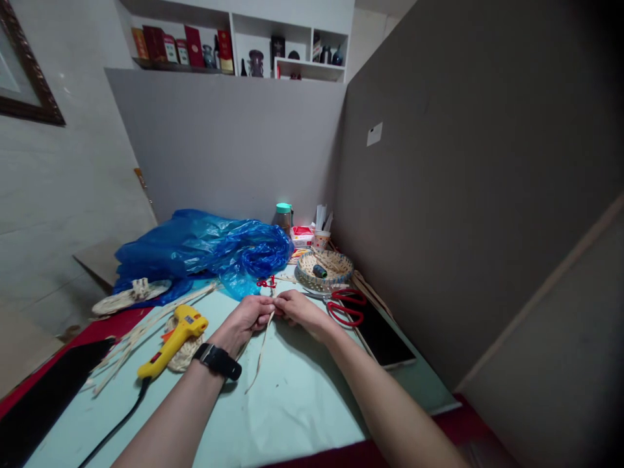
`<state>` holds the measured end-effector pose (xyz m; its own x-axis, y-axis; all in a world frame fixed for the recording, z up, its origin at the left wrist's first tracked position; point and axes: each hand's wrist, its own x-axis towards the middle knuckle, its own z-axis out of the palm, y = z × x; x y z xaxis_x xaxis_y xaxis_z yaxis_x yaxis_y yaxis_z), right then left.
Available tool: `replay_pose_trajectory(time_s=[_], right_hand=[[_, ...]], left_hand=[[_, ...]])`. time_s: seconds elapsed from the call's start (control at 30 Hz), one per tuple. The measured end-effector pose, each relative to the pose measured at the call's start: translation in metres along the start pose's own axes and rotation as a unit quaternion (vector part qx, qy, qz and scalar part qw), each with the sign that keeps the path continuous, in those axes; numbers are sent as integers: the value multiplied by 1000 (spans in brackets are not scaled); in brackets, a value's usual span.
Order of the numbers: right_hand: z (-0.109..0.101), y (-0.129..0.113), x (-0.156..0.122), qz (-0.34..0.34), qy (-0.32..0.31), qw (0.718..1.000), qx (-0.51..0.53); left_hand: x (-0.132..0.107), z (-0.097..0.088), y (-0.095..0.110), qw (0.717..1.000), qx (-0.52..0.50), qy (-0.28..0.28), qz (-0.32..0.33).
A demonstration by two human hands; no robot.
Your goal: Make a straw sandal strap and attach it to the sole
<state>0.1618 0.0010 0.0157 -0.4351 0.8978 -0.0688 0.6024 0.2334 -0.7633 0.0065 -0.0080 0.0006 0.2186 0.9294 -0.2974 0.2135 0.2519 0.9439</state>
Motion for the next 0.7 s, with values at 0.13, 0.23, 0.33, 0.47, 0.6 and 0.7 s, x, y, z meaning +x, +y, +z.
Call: replay_pose_trajectory(time_s=[0.13, 0.23, 0.33, 0.47, 0.6, 0.7], right_hand=[[2, 3, 5, 16, 15, 999, 38], [1, 2, 6, 22, 34, 997, 59], [4, 2, 7, 21, 42, 995, 83], [8, 5, 6, 19, 24, 992, 121], [6, 11, 4, 25, -15, 987, 157], [4, 12, 4, 28, -32, 983, 176]], left_hand=[[-4, -4, 5, 998, 58, 10, 19], [-9, -11, 10, 992, 115, 36, 34], [-20, -15, 14, 982, 173, 54, 46], [-37, 1, 15, 970, 228, 39, 70], [-45, 22, 15, 965, 246, 30, 89], [-46, 21, 18, 967, 234, 43, 86]])
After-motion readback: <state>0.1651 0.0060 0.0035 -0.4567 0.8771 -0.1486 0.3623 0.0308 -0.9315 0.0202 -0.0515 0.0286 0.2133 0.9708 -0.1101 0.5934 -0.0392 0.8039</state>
